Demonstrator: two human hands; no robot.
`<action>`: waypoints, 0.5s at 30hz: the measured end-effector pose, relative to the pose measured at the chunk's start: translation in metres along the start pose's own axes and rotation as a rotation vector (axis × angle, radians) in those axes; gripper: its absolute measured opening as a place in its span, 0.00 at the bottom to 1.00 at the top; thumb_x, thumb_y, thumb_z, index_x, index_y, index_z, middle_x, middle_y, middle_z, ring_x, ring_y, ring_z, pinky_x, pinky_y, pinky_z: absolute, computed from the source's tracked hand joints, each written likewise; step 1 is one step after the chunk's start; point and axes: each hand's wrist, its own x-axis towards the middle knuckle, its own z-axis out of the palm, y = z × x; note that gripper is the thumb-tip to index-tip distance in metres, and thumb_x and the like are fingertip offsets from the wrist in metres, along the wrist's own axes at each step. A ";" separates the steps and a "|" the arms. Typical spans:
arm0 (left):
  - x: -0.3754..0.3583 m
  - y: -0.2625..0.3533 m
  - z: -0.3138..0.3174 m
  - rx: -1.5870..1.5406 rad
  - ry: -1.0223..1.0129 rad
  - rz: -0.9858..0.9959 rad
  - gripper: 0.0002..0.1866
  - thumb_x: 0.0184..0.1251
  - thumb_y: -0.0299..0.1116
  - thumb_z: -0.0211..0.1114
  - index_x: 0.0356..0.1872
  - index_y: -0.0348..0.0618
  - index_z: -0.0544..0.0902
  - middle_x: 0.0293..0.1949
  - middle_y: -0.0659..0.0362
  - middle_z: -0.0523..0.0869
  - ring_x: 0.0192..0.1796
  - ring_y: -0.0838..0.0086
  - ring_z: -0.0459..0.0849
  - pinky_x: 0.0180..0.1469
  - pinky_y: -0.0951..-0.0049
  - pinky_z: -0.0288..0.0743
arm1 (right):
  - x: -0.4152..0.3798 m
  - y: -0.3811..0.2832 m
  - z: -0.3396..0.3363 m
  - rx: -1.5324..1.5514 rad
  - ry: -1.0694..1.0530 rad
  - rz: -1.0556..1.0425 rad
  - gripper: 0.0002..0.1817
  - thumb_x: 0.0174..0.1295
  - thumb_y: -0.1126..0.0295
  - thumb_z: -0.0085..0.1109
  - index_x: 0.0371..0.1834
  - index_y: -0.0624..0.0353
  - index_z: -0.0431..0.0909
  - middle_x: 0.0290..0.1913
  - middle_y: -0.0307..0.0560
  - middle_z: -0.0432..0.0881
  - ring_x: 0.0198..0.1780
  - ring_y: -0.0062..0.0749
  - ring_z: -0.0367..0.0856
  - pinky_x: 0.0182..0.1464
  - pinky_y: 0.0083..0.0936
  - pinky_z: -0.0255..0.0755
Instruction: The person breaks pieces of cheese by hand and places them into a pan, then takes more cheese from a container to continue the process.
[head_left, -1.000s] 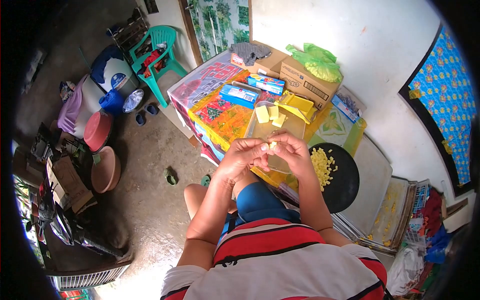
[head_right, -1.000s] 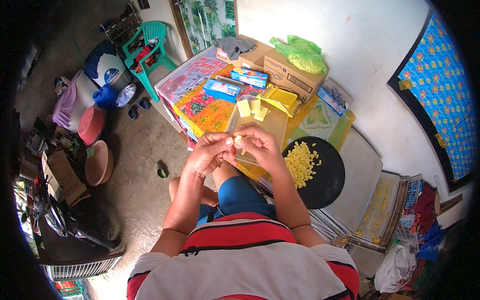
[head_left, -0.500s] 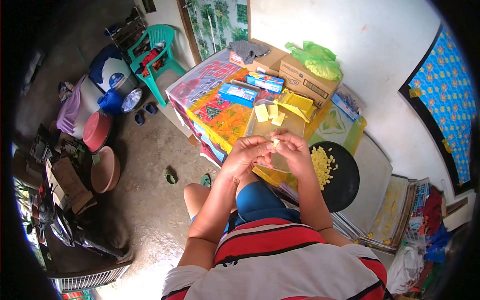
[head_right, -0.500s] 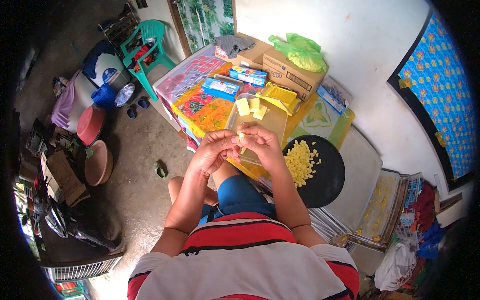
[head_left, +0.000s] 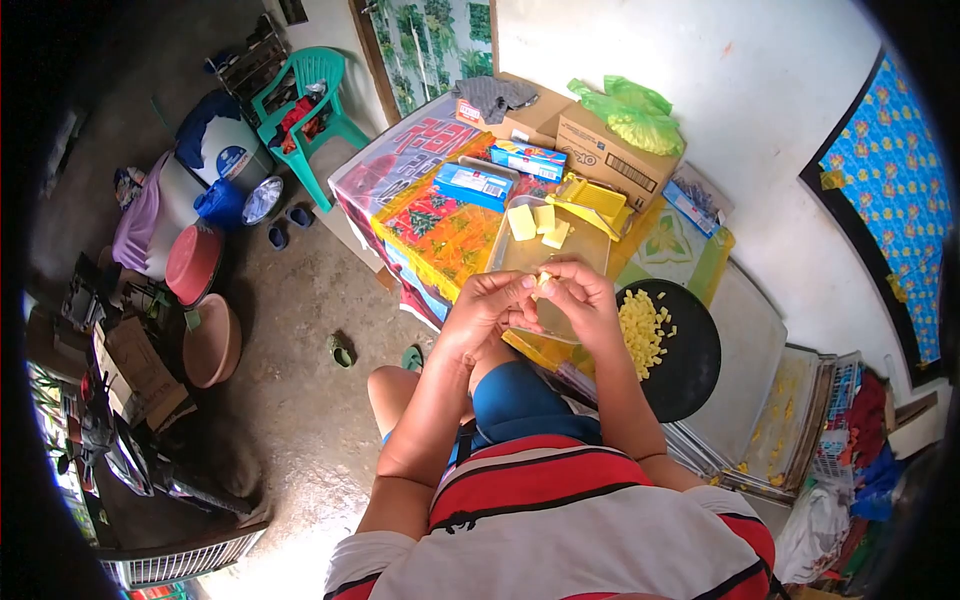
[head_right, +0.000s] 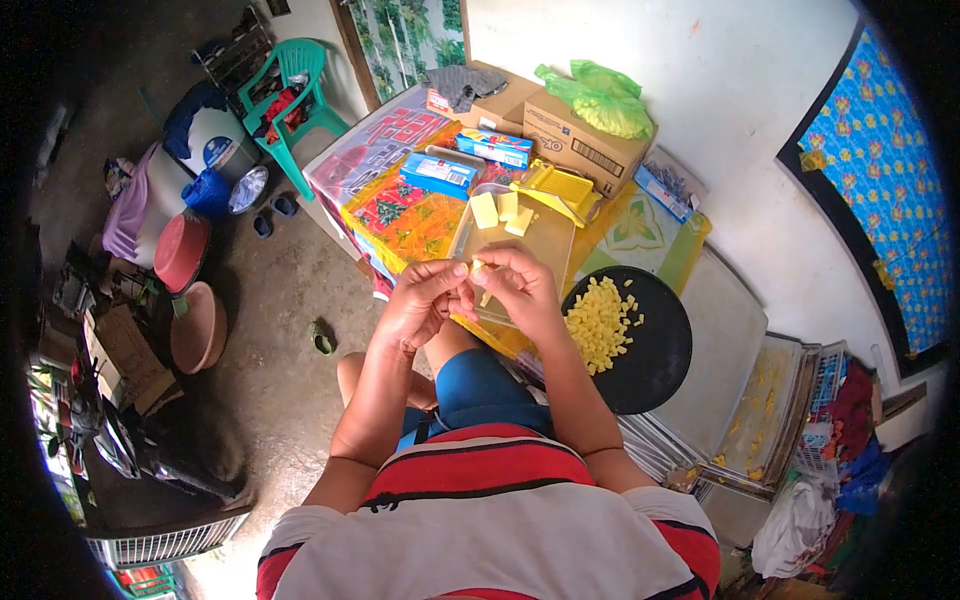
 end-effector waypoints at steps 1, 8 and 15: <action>0.000 0.001 0.001 -0.003 0.004 -0.006 0.11 0.68 0.33 0.61 0.35 0.32 0.82 0.25 0.55 0.83 0.25 0.71 0.85 0.31 0.75 0.83 | 0.000 0.005 -0.003 -0.070 0.018 -0.033 0.10 0.60 0.77 0.62 0.44 0.65 0.80 0.43 0.44 0.78 0.45 0.24 0.78 0.46 0.24 0.74; 0.007 -0.009 -0.002 0.065 0.034 0.075 0.13 0.69 0.35 0.60 0.36 0.33 0.82 0.24 0.55 0.83 0.24 0.72 0.85 0.30 0.76 0.83 | 0.005 -0.015 0.003 -0.609 0.049 -0.267 0.08 0.56 0.76 0.64 0.40 0.59 0.83 0.40 0.45 0.80 0.43 0.29 0.79 0.44 0.24 0.73; 0.006 -0.006 0.002 0.038 0.032 0.020 0.12 0.69 0.35 0.61 0.39 0.34 0.82 0.24 0.57 0.83 0.26 0.73 0.84 0.34 0.76 0.81 | 0.000 0.006 -0.002 -0.132 0.110 -0.053 0.11 0.60 0.73 0.63 0.44 0.65 0.79 0.40 0.41 0.80 0.41 0.22 0.78 0.43 0.21 0.72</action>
